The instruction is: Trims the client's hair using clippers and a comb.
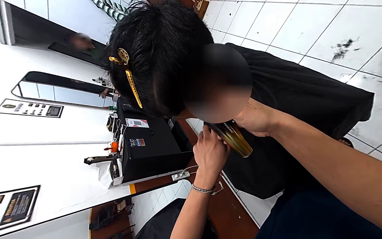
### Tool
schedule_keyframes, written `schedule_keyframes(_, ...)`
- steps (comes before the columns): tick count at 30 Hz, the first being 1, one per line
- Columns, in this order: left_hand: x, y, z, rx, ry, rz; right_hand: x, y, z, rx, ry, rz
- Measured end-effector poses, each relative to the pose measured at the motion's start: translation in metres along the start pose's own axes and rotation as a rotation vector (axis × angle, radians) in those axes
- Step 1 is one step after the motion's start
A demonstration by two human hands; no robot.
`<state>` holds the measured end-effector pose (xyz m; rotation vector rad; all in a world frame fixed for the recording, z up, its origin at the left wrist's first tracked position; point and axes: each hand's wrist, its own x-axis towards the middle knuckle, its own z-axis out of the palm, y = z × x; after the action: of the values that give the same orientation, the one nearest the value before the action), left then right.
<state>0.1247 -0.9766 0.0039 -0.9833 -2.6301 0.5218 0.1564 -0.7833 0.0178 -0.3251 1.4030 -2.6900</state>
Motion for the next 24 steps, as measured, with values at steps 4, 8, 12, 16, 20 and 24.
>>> schedule_keyframes(4,-0.001,-0.001,0.002,-0.006,0.039,0.019,-0.001,0.006,-0.002,-0.157,-0.033,-0.020)
schedule_keyframes(8,-0.005,0.000,-0.007,-0.067,0.124,0.072,-0.025,0.003,-0.008,-0.454,-0.189,-0.027)
schedule_keyframes(12,-0.007,-0.002,-0.019,-0.131,0.192,0.063,-0.059,-0.002,-0.015,-0.248,-0.073,-0.223)
schedule_keyframes(16,-0.006,-0.007,-0.013,-0.094,0.134,0.030,-0.056,0.004,-0.004,-0.426,0.149,-0.119)
schedule_keyframes(20,-0.005,-0.007,-0.003,-0.038,0.038,0.028,-0.028,0.002,0.017,-0.644,0.130,0.056)
schedule_keyframes(24,-0.002,-0.006,-0.001,-0.023,0.022,0.012,-0.007,-0.004,0.020,-0.711,0.165,0.093)
